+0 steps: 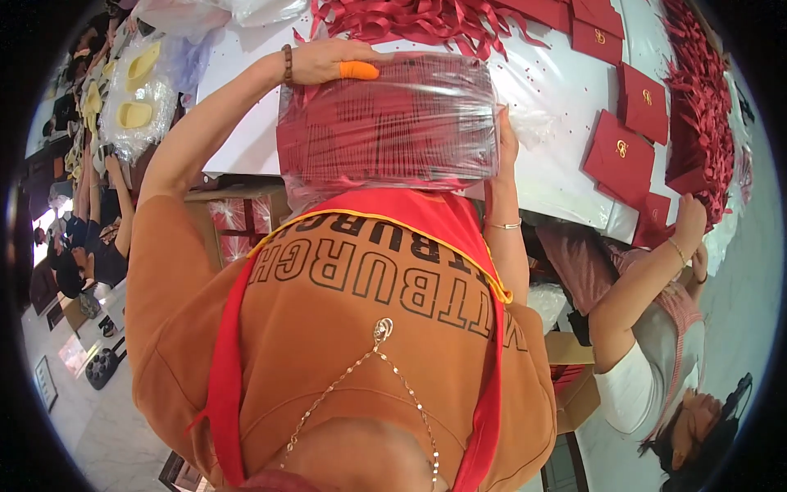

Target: Packaging red gift boxes or envelopes into plastic bags, placing them in shipping boxes, and tying ribbons on individual boxes.

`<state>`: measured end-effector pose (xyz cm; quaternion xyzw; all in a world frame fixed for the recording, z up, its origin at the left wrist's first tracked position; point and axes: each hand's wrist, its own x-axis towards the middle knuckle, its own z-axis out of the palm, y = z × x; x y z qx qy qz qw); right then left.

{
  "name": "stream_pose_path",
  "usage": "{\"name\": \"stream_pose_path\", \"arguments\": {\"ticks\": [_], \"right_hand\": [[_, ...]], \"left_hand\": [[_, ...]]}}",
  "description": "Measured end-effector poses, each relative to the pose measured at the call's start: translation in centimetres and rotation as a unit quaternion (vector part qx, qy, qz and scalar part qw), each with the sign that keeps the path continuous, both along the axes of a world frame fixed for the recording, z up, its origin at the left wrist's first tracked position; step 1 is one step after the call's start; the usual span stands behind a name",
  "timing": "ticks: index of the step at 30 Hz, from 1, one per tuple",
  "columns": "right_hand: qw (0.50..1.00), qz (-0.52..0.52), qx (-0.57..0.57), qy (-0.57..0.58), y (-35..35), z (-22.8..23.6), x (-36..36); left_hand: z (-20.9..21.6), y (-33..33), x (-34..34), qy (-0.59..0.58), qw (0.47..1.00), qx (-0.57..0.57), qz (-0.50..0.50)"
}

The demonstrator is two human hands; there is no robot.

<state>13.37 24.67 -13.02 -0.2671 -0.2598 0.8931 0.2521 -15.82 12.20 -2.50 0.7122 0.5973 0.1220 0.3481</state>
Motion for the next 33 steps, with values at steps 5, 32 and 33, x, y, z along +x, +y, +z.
{"name": "stream_pose_path", "arguments": {"ticks": [5,32,33], "right_hand": [[0.999,-0.020,-0.006,-0.036,0.3,1.1,-1.2],[0.981,0.095,0.076,0.153,2.0,-1.3,-0.3],[0.980,0.091,0.064,0.165,2.1,-1.5,-0.3]], "left_hand": [[1.0,0.1,0.8,0.044,0.997,0.016,0.060],[1.1,-14.1,10.0,0.191,0.921,0.145,0.305],[1.1,-14.1,10.1,0.193,0.921,0.146,0.305]]}}
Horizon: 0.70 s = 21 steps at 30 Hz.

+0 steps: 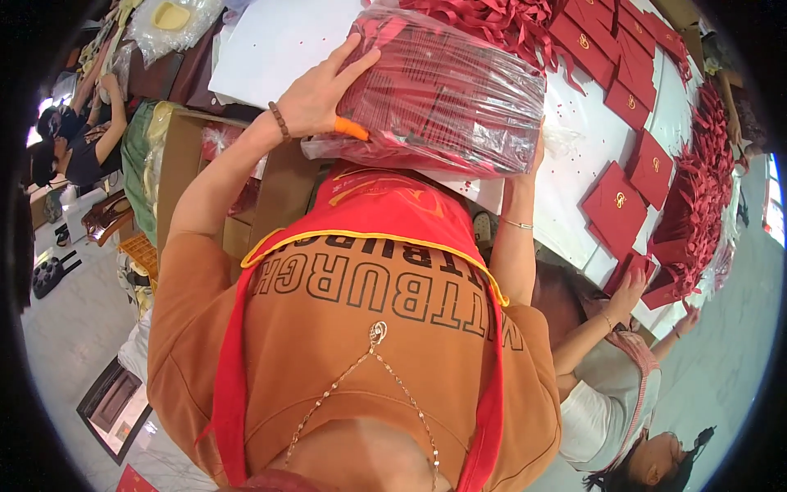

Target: Packaging red gift boxes or envelopes into plastic bags, placing them in shipping boxes, and tying ribbons on individual boxes.

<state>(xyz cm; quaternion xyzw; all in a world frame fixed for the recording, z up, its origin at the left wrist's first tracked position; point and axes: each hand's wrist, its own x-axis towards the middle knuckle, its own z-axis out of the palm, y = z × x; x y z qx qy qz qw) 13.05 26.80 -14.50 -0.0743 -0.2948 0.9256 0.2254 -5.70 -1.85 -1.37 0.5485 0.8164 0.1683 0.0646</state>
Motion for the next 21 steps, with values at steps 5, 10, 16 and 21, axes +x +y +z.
{"name": "stream_pose_path", "arguments": {"ticks": [5,10,16,21], "right_hand": [[0.999,0.024,0.008,0.041,-0.4,1.0,-0.1],[0.999,0.019,-0.025,-0.015,0.3,0.5,0.0],[0.997,0.033,-0.038,-0.065,1.1,0.6,0.3],[0.995,0.032,-0.006,-0.096,3.2,1.1,-0.1]], "left_hand": [[0.5,-0.3,0.7,0.020,0.998,-0.054,0.041],[0.1,-1.0,-0.7,0.057,0.998,0.026,-0.031],[2.8,0.4,-3.5,-0.071,0.995,-0.040,-0.054],[-0.3,4.9,-9.9,0.121,0.984,0.123,-0.056]]}}
